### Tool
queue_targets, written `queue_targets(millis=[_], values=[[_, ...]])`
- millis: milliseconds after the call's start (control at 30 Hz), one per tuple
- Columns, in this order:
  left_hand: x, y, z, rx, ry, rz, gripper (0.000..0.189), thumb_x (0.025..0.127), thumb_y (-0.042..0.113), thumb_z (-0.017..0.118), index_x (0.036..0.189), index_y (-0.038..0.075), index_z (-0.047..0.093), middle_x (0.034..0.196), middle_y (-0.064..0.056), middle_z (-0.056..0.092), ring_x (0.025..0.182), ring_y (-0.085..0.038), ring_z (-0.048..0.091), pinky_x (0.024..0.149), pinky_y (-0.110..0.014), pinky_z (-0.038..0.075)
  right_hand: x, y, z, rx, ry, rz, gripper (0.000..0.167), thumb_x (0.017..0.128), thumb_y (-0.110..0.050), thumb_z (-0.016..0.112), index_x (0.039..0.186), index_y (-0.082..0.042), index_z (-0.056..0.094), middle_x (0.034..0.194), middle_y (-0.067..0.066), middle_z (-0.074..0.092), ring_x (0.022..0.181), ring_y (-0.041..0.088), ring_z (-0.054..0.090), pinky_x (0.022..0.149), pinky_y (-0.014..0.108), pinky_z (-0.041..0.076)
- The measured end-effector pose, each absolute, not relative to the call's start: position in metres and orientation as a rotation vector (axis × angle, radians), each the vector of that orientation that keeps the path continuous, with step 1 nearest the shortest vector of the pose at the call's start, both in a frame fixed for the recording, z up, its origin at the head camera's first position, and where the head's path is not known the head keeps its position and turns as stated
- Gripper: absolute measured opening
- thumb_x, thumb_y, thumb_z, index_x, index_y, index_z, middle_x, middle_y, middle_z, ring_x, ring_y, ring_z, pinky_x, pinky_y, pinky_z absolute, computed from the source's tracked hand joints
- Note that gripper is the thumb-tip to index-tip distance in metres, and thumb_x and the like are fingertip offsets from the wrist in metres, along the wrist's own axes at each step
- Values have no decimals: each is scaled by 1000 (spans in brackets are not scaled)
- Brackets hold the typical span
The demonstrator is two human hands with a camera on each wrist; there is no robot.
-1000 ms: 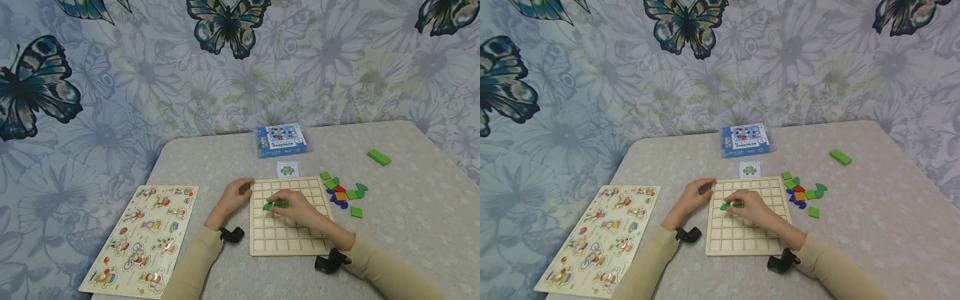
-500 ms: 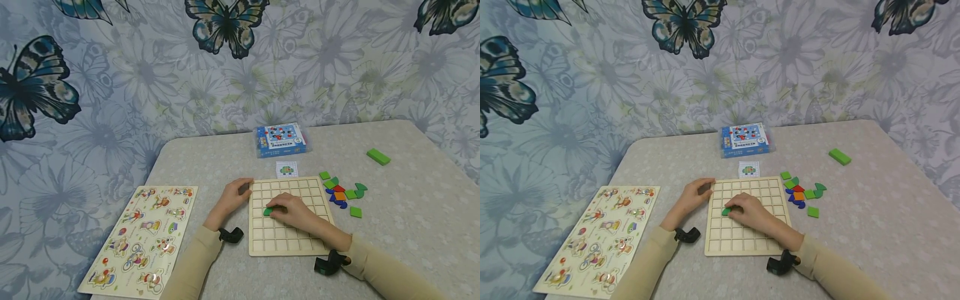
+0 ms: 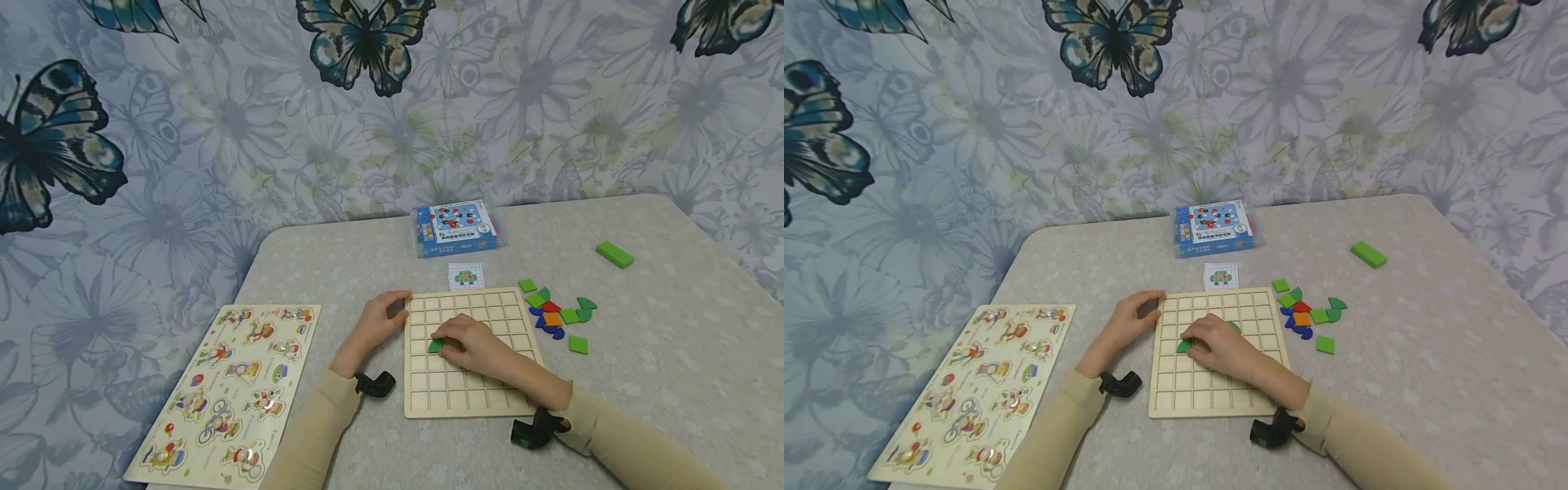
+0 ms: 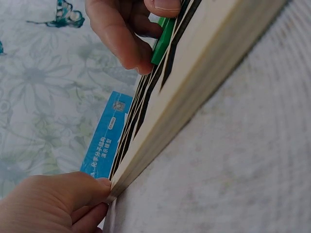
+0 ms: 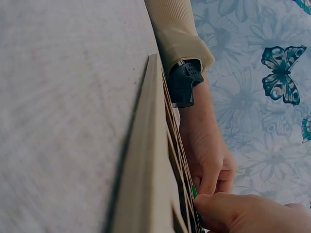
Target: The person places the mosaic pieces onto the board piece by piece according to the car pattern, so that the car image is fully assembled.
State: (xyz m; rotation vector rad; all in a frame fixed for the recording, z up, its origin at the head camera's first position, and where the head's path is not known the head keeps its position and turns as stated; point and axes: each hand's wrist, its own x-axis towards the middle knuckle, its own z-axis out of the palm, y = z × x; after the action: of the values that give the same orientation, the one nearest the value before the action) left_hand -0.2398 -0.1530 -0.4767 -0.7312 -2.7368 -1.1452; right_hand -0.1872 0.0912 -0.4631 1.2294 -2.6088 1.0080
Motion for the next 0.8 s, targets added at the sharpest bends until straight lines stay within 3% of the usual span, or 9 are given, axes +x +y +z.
queue_targets(millis=[600, 800], values=[[-239, -153, -476, -726, -2734, -1136, 39, 92, 14, 63, 130, 5, 58, 128, -11, 57, 122, -26, 49, 103, -38, 39, -187, 92, -463, 1237, -2590, 996, 25, 86, -18, 71, 109, -10, 70, 108, -1, 65, 102, 15, 56, 86, 33, 50], [-238, -153, -476, -716, -2734, -1145, 38, 92, 14, 63, 129, 6, 58, 128, -11, 57, 122, -27, 49, 104, -39, 38, -185, 90, -455, 1211, -2511, 1202, 25, 84, -13, 73, 108, -5, 69, 106, 3, 66, 94, 18, 61, 78, 33, 54]])
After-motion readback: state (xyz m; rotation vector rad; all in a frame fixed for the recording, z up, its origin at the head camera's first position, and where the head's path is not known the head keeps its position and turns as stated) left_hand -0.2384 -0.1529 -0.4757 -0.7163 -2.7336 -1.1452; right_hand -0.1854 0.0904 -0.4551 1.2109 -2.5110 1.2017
